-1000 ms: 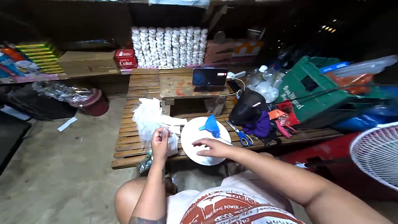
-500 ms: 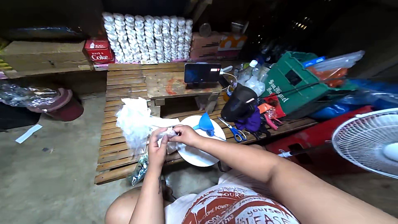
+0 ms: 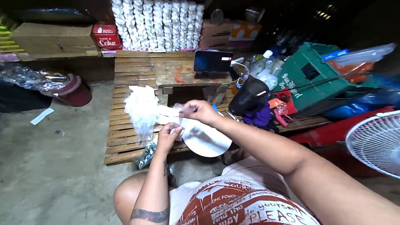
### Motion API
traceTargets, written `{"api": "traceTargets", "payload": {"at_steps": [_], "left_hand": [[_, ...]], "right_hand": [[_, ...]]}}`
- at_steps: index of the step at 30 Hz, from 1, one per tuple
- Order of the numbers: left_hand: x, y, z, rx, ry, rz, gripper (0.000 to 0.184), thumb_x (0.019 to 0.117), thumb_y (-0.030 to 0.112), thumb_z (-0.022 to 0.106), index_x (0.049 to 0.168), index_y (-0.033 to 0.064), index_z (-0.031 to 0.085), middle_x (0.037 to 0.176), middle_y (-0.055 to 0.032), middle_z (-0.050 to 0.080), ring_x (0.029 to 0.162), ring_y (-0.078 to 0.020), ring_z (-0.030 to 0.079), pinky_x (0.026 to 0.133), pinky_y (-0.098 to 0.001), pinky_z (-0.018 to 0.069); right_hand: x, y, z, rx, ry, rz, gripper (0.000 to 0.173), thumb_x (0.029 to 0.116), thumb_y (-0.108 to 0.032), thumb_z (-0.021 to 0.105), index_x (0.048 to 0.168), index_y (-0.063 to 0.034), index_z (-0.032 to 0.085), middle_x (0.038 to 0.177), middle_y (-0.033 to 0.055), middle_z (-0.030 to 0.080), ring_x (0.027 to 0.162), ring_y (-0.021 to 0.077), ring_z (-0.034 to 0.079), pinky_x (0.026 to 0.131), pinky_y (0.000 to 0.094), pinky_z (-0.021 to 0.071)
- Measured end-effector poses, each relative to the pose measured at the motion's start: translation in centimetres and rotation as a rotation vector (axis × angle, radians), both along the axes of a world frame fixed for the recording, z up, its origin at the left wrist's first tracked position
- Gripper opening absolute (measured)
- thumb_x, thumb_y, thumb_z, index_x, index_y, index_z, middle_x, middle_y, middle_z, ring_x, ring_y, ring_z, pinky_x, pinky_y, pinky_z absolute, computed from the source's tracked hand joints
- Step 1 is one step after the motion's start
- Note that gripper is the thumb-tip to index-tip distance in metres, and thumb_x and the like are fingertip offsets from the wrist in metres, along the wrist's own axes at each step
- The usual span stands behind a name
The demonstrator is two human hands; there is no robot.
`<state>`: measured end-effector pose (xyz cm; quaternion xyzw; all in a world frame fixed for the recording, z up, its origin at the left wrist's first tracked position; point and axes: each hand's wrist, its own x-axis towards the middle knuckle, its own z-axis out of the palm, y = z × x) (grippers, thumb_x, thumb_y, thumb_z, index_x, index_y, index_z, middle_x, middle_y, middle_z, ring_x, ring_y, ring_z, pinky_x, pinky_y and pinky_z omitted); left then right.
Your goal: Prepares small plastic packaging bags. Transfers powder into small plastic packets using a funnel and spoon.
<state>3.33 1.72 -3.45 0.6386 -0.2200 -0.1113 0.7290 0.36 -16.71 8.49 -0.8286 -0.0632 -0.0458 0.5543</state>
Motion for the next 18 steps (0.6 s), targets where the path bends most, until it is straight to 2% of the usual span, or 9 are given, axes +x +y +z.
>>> {"api": "traceTargets", "payload": {"at_steps": [3, 6, 8, 11, 13, 14, 16, 18], "left_hand": [[0.4, 0.4, -0.3, 0.035, -0.006, -0.076, 0.01, 0.0942, 0.008, 0.069, 0.103, 0.003, 0.069, 0.093, 0.0011, 0.07, 0.085, -0.0041, 0.066, 0.081, -0.0276, 0.0566], [0.2, 1.3, -0.1, 0.101, 0.021, -0.13, 0.01, 0.0954, 0.011, 0.07, 0.105, 0.0062, 0.069, 0.091, 0.0016, 0.07, 0.079, -0.0031, 0.065, 0.076, -0.0255, 0.0566], [0.1, 1.9, 0.0, 0.093, 0.055, -0.171, 0.011, 0.0963, 0.016, 0.069, 0.104, 0.0087, 0.068, 0.089, 0.0024, 0.069, 0.075, -0.003, 0.064, 0.072, -0.025, 0.0565], [-0.2, 2.7, 0.0, 0.018, 0.073, -0.199, 0.026, 0.0976, 0.04, 0.066, 0.107, 0.0157, 0.068, 0.088, 0.008, 0.067, 0.075, 0.0006, 0.061, 0.071, -0.0208, 0.0538], [-0.6, 2.9, 0.6, -0.024, 0.082, -0.188, 0.042, 0.0928, 0.056, 0.067, 0.113, 0.0187, 0.067, 0.093, 0.0107, 0.066, 0.079, 0.0026, 0.06, 0.073, -0.0181, 0.051], [-0.7, 2.6, 0.8, -0.061, 0.079, -0.17, 0.047, 0.0896, 0.058, 0.07, 0.115, 0.0193, 0.067, 0.095, 0.012, 0.067, 0.082, 0.0036, 0.06, 0.074, -0.0168, 0.0508], [-0.6, 1.8, 0.8, -0.164, 0.057, -0.14, 0.044, 0.0882, 0.048, 0.076, 0.118, 0.0172, 0.065, 0.104, 0.0122, 0.069, 0.092, 0.0033, 0.064, 0.083, -0.0181, 0.0541], [-0.2, 0.8, 0.6, -0.286, 0.013, -0.1, 0.034, 0.0887, 0.029, 0.079, 0.116, 0.0118, 0.066, 0.107, 0.0097, 0.071, 0.097, 0.0005, 0.066, 0.088, -0.022, 0.0557]], "right_hand": [[0.5, -0.7, 2.1, -0.107, 0.073, 0.038, 0.016, 0.0897, -0.006, 0.075, 0.103, 0.001, 0.072, 0.091, 0.0067, 0.072, 0.08, 0.0074, 0.065, 0.076, 0.0275, 0.0552], [0.8, -0.8, 3.2, -0.276, 0.075, 0.114, 0.012, 0.0907, -0.01, 0.076, 0.099, -0.0018, 0.073, 0.087, 0.0057, 0.072, 0.076, 0.0079, 0.066, 0.075, 0.0294, 0.0568], [1.0, -0.5, 3.8, -0.411, 0.031, 0.14, 0.014, 0.0916, -0.018, 0.076, 0.094, -0.0045, 0.074, 0.085, 0.0053, 0.072, 0.077, 0.0108, 0.066, 0.076, 0.0342, 0.056], [0.9, 0.7, 4.2, -0.534, 0.01, 0.163, 0.022, 0.0927, -0.027, 0.076, 0.089, -0.0052, 0.074, 0.086, 0.0069, 0.07, 0.079, 0.016, 0.066, 0.076, 0.0405, 0.0551], [0.9, 1.5, 4.1, -0.593, 0.025, 0.165, 0.026, 0.0929, -0.031, 0.075, 0.086, -0.0058, 0.073, 0.087, 0.0074, 0.069, 0.081, 0.019, 0.066, 0.077, 0.0445, 0.0549], [0.8, 1.9, 4.0, -0.621, 0.029, 0.161, 0.029, 0.0927, -0.034, 0.075, 0.085, -0.0062, 0.072, 0.087, 0.0073, 0.069, 0.081, 0.0199, 0.066, 0.076, 0.046, 0.0545], [0.7, 2.4, 3.9, -0.67, 0.036, 0.155, 0.034, 0.0931, -0.037, 0.074, 0.079, -0.0059, 0.068, 0.084, 0.0076, 0.066, 0.078, 0.0213, 0.063, 0.071, 0.0476, 0.0523], [0.6, 2.7, 3.6, -0.691, 0.021, 0.146, 0.036, 0.0934, -0.036, 0.073, 0.076, -0.0051, 0.065, 0.082, 0.009, 0.064, 0.077, 0.0234, 0.063, 0.069, 0.049, 0.0511]]}}
